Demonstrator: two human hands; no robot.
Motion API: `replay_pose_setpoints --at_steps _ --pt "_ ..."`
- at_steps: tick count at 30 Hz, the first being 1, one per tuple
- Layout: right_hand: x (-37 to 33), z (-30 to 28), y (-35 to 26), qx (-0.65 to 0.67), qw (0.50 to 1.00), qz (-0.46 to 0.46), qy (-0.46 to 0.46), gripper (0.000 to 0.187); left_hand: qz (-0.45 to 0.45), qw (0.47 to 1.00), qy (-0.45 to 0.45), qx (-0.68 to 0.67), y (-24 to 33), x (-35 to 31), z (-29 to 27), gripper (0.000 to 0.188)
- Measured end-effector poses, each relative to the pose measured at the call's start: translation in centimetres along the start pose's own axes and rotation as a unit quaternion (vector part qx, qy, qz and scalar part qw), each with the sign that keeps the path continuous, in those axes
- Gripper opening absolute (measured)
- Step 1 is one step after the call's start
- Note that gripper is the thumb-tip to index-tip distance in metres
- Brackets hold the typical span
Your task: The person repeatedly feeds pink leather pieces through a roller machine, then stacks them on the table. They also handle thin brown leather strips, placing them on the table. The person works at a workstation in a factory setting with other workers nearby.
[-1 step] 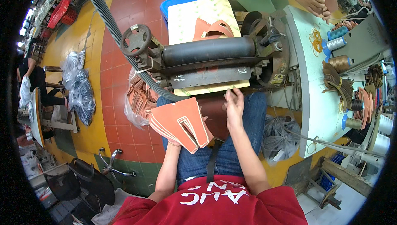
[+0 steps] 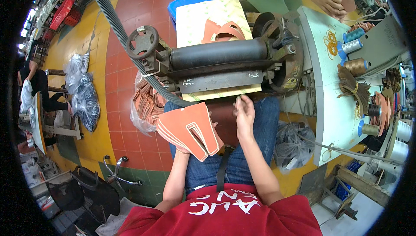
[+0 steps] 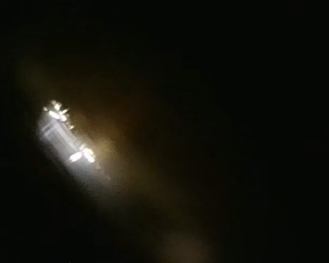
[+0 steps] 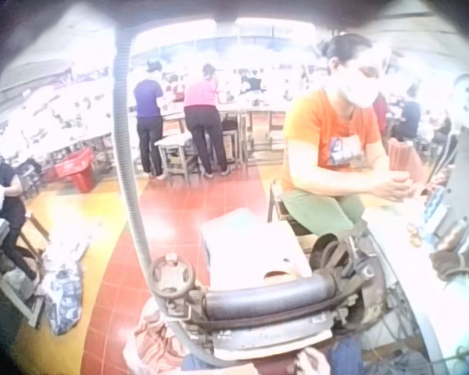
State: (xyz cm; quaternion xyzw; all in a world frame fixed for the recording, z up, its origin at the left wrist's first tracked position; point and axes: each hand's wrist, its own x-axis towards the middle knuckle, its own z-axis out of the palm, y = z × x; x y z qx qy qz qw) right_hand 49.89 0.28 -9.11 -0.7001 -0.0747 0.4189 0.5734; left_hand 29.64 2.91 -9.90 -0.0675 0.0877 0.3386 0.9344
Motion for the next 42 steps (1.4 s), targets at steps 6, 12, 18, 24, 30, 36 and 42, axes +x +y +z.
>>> replay_pose_setpoints --at_steps 6,12,18,24,30,36,42 --pt "-2.8 0.4 -2.5 -0.207 0.940 -0.205 -0.179 0.046 0.033 0.999 -0.022 0.004 0.2 -0.4 -1.9 0.067" --pt "-3.8 2.3 -4.6 -0.344 0.842 -0.392 -0.135 0.039 0.049 0.995 -0.043 -0.070 -0.2 -0.2 -5.6 0.063" --pt "-4.3 1.3 -4.0 -0.366 0.705 -0.596 -0.118 0.020 0.066 0.992 -0.016 -0.110 -1.3 -0.6 -8.7 0.058" --pt "-5.2 0.9 -3.3 -0.211 0.891 -0.325 -0.237 0.026 0.097 0.983 -0.136 -0.076 -1.4 -0.7 -10.8 0.059" --pt "-1.1 -1.1 -3.1 -0.067 0.972 -0.098 -0.203 0.019 0.090 0.990 -0.079 -0.075 -0.4 -0.9 -9.3 0.062" --pt "5.9 -2.3 -1.6 -0.021 0.995 -0.024 -0.092 0.025 0.076 0.995 -0.052 -0.031 1.0 -0.9 -4.5 0.065" --pt "7.3 1.6 -2.2 0.100 0.988 -0.106 -0.053 0.054 0.056 0.998 -0.010 0.022 0.7 -0.8 0.2 0.068"
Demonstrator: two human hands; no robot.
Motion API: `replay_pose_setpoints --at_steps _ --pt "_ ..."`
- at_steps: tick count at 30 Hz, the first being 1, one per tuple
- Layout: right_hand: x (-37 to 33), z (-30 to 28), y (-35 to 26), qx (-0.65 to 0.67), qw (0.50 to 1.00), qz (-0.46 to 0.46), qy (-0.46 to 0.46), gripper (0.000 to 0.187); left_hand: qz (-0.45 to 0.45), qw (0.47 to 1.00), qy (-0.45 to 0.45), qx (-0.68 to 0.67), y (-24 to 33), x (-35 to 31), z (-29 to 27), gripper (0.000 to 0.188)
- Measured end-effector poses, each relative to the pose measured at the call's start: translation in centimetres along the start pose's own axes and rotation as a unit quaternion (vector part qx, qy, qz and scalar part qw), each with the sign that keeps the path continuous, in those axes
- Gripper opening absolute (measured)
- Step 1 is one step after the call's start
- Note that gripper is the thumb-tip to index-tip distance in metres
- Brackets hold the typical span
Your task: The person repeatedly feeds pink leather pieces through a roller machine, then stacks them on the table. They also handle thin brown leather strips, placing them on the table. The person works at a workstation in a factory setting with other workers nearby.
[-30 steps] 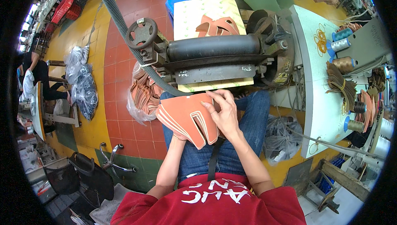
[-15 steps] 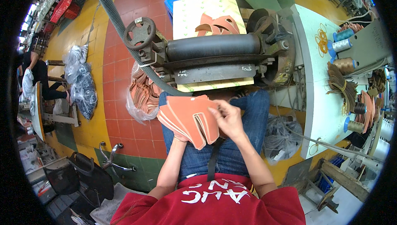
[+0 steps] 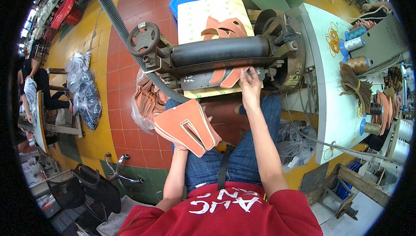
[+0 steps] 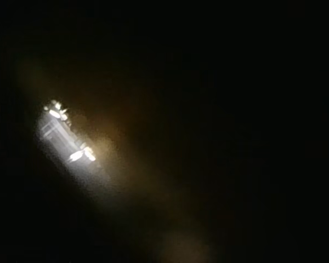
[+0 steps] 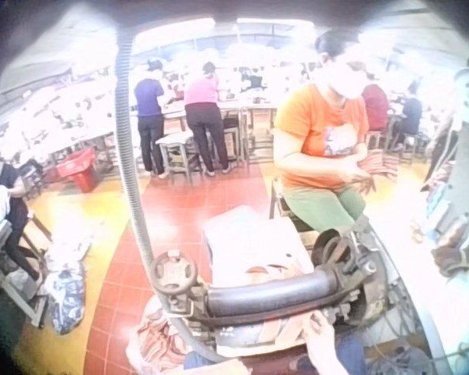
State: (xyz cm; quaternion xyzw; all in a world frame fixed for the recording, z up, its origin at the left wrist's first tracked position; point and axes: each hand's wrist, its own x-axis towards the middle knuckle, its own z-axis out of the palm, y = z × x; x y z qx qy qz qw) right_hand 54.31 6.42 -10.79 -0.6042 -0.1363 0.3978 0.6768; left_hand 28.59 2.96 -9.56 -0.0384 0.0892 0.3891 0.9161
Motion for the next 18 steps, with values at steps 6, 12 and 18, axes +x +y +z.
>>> replay_pose_setpoints --at_steps 6,12,18 --pt "-8.5 -0.7 -0.5 -0.326 0.940 -0.095 -0.001 0.026 -0.018 0.995 0.063 0.077 -0.7 0.6 0.2 0.078" --pt "-12.0 -0.5 -3.0 -0.315 0.936 -0.147 -0.064 0.016 -0.084 0.991 -0.083 -0.060 -0.8 1.1 -1.1 0.075" --pt "-10.5 2.2 -10.5 -0.367 0.860 -0.323 -0.148 0.010 -0.089 0.995 -0.031 -0.044 -1.5 0.6 -0.8 0.074"
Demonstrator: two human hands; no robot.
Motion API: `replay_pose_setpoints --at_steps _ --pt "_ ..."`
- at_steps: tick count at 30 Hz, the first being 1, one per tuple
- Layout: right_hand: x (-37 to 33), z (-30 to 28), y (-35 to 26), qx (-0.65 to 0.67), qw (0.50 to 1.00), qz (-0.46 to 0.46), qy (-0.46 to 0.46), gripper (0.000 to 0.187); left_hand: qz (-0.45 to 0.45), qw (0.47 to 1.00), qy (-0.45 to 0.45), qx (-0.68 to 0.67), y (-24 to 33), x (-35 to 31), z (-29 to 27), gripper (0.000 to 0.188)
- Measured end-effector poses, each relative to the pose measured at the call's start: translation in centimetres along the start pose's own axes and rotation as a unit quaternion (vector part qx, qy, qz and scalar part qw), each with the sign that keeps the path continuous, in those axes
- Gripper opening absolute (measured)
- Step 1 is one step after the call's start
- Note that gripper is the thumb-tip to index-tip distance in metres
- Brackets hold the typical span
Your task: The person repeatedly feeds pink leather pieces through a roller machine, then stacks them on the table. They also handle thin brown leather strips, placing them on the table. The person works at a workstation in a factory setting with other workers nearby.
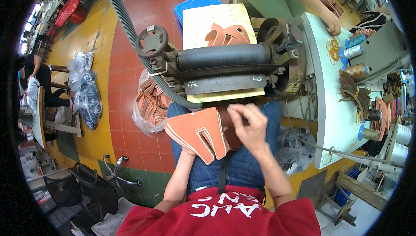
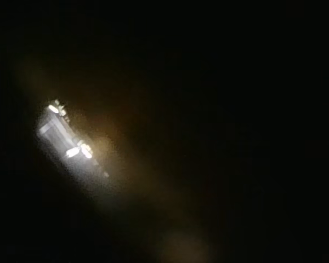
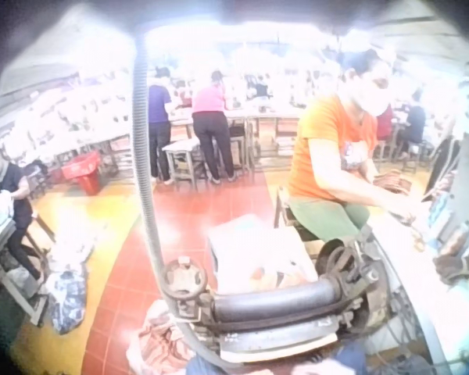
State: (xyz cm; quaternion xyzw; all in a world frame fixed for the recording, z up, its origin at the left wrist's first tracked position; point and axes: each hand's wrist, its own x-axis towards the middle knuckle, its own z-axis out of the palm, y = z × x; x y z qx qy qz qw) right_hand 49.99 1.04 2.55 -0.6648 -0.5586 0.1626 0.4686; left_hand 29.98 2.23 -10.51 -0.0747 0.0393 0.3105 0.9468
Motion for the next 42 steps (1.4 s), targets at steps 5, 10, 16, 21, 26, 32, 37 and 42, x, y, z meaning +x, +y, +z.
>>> replay_pose_setpoints --at_steps 5,10,16,21,26,32,37,42 --pt "15.8 -3.5 0.0 -0.114 0.972 -0.197 -0.063 0.016 -0.031 0.998 0.047 -0.001 -0.1 -0.4 -0.6 0.072" --pt "30.2 5.0 4.8 -0.349 0.842 -0.088 -0.401 0.041 0.004 0.999 0.039 0.005 0.0 -0.1 -0.7 0.073" --pt "32.5 14.6 13.1 -0.471 0.739 0.091 -0.472 0.075 0.058 0.997 0.046 -0.005 0.3 -1.2 -2.3 0.071" --pt "32.6 16.8 17.1 -0.490 0.690 0.111 -0.521 0.055 0.102 0.976 0.008 -0.193 0.3 -3.3 -8.3 0.072" --pt "34.8 15.7 19.0 -0.498 0.734 0.070 -0.457 0.026 0.110 0.931 -0.034 -0.346 -0.4 -4.6 -13.6 0.074" --pt "37.5 15.9 19.3 -0.492 0.790 0.095 -0.355 0.036 0.111 0.939 -0.026 -0.323 -0.3 -4.6 -14.2 0.073" --pt "32.7 19.0 18.0 -0.357 0.759 0.122 -0.531 0.081 0.094 0.972 0.004 -0.217 0.6 -3.1 -9.9 0.072" --pt "33.2 18.0 15.4 -0.268 0.773 0.237 -0.524 0.087 0.039 0.997 0.038 -0.046 0.7 -0.4 -3.3 0.071"
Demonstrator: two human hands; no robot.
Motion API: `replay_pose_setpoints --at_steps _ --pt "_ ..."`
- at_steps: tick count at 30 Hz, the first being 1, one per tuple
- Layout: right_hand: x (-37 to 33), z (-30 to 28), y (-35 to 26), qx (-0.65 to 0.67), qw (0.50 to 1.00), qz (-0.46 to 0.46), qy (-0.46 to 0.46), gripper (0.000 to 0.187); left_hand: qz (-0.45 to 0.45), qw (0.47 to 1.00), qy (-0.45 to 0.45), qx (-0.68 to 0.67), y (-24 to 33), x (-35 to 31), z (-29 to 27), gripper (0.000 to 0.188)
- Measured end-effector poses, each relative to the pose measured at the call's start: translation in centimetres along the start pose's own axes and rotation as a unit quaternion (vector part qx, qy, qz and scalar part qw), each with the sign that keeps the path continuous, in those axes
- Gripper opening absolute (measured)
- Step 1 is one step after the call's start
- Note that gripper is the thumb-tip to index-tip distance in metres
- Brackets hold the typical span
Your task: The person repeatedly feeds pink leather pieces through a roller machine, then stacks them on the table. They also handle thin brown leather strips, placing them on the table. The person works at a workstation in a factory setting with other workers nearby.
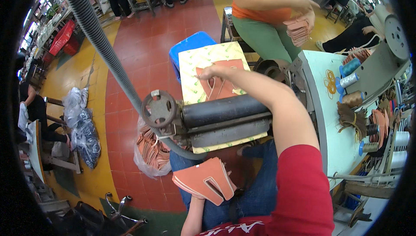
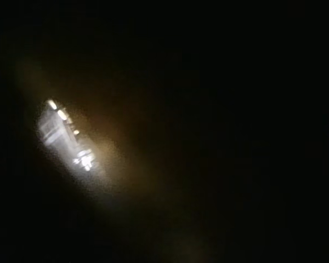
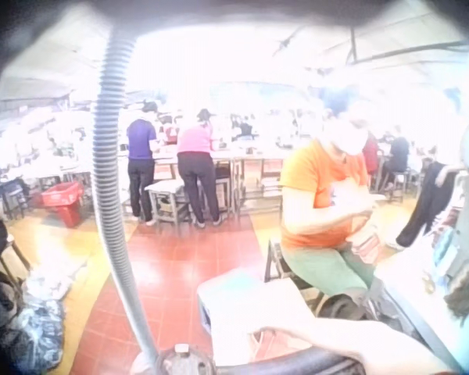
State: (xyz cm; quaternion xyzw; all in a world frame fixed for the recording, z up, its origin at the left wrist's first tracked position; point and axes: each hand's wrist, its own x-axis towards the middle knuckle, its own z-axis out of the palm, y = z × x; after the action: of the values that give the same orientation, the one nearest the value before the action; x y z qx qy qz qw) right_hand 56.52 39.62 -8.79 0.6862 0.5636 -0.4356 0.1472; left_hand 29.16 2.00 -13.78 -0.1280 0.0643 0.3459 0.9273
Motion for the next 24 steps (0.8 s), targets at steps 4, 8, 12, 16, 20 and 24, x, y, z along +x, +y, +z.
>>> replay_pose_setpoints --at_steps 4,8,12,16,20,24 --pt "-6.6 -5.5 -0.1 -0.199 0.959 -0.117 0.164 0.052 0.017 0.993 0.024 0.112 -1.0 1.1 3.5 0.066" --pt "-19.9 -5.7 0.3 -0.141 0.879 -0.161 0.426 0.039 -0.050 0.997 -0.063 -0.018 -1.2 1.3 5.2 0.068" --pt "-33.6 5.4 2.8 0.141 0.834 -0.334 0.417 0.031 -0.081 0.996 -0.032 -0.010 -1.1 1.8 6.9 0.069" --pt "-35.7 19.3 3.2 0.189 0.911 -0.142 0.339 0.062 -0.054 0.981 -0.156 0.102 -1.3 2.0 7.4 0.064" --pt "-33.7 24.8 4.3 0.288 0.860 -0.192 0.374 0.059 -0.040 0.985 -0.153 0.067 -2.2 1.5 5.6 0.062" --pt "-33.2 26.6 5.0 0.206 0.839 -0.188 0.467 0.047 -0.038 0.995 -0.093 0.026 -2.9 1.2 3.4 0.060"
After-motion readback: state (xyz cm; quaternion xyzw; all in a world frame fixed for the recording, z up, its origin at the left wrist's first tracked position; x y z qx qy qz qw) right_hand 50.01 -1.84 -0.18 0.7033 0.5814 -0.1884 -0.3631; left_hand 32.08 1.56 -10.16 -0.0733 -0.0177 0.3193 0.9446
